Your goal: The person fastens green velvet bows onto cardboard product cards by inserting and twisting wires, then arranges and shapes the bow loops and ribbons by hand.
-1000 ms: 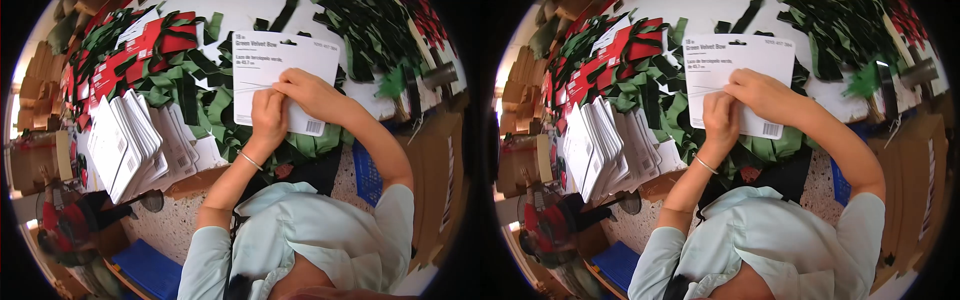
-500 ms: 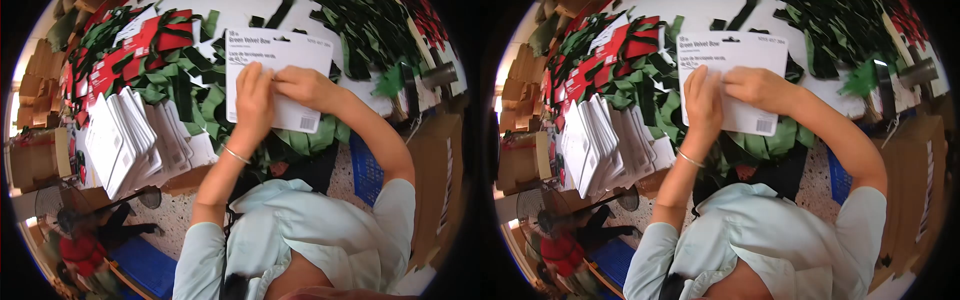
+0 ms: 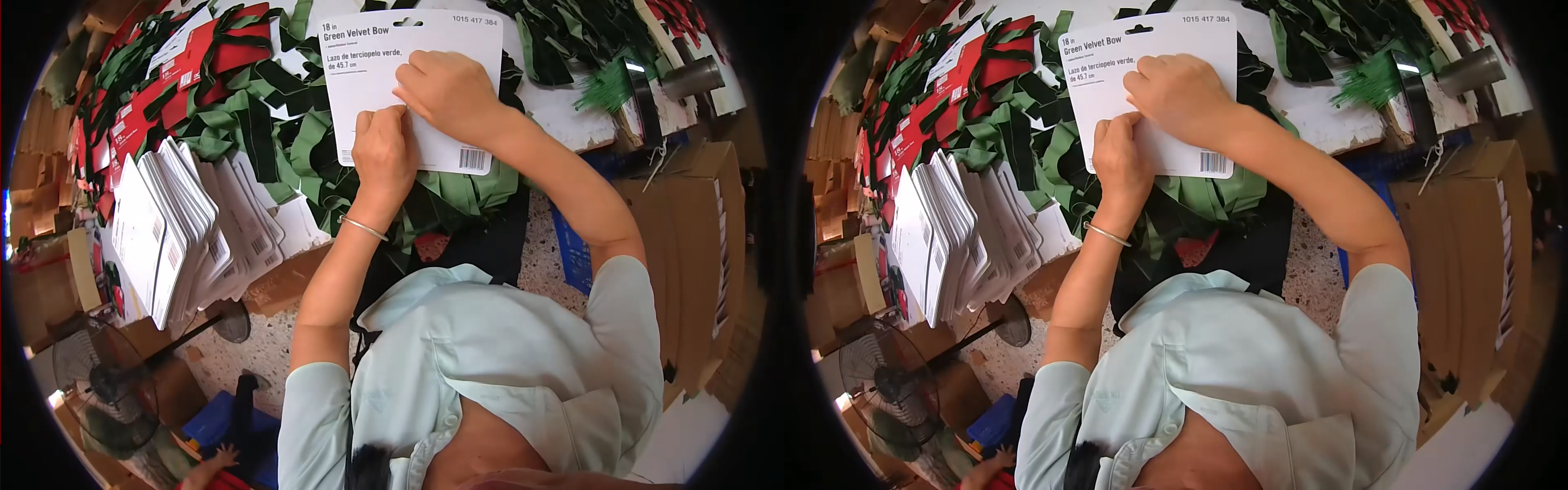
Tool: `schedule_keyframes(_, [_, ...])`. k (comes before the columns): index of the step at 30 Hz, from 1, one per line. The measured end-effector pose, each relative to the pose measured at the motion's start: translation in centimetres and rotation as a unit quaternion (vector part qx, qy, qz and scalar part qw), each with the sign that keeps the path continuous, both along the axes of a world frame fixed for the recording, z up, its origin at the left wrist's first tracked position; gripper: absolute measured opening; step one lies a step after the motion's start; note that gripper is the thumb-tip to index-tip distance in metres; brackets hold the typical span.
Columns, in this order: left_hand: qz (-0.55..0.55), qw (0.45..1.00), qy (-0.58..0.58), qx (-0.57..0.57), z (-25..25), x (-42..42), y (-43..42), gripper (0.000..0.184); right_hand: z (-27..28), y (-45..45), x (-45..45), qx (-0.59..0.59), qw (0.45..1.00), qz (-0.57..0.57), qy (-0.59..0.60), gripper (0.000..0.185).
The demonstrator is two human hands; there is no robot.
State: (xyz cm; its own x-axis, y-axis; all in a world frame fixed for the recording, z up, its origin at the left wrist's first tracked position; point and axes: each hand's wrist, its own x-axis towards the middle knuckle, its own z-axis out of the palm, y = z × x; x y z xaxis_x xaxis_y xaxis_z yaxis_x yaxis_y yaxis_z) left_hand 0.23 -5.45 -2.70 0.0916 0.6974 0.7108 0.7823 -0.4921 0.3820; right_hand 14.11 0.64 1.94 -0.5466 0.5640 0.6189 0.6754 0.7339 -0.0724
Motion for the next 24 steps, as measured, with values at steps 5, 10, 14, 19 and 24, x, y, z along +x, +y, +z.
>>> schedule_keyframes(5, [-0.001,1.000,-0.028,-0.002,0.0,0.0,-0.1,0.019,1.9,2.0,3.0,-0.015,0.983,0.169,-0.074,0.019])
schedule_keyframes(10, [0.008,0.999,-0.046,-0.016,0.2,0.0,-0.1,0.017,2.1,3.8,3.2,-0.038,0.975,0.205,-0.076,0.014])
schedule_keyframes(14, [0.002,0.999,-0.039,-0.010,0.3,0.0,0.0,0.018,1.2,3.7,2.9,-0.077,0.979,0.189,-0.021,0.023])
schedule_keyframes(19, [-0.007,1.000,0.017,0.007,0.0,0.2,-0.4,0.023,-0.7,2.6,1.0,-0.041,0.992,0.090,0.078,0.026])
schedule_keyframes(24, [-0.013,0.995,0.078,-0.055,0.9,0.0,-1.9,0.042,1.3,3.7,3.2,0.147,0.983,-0.004,0.107,0.022])
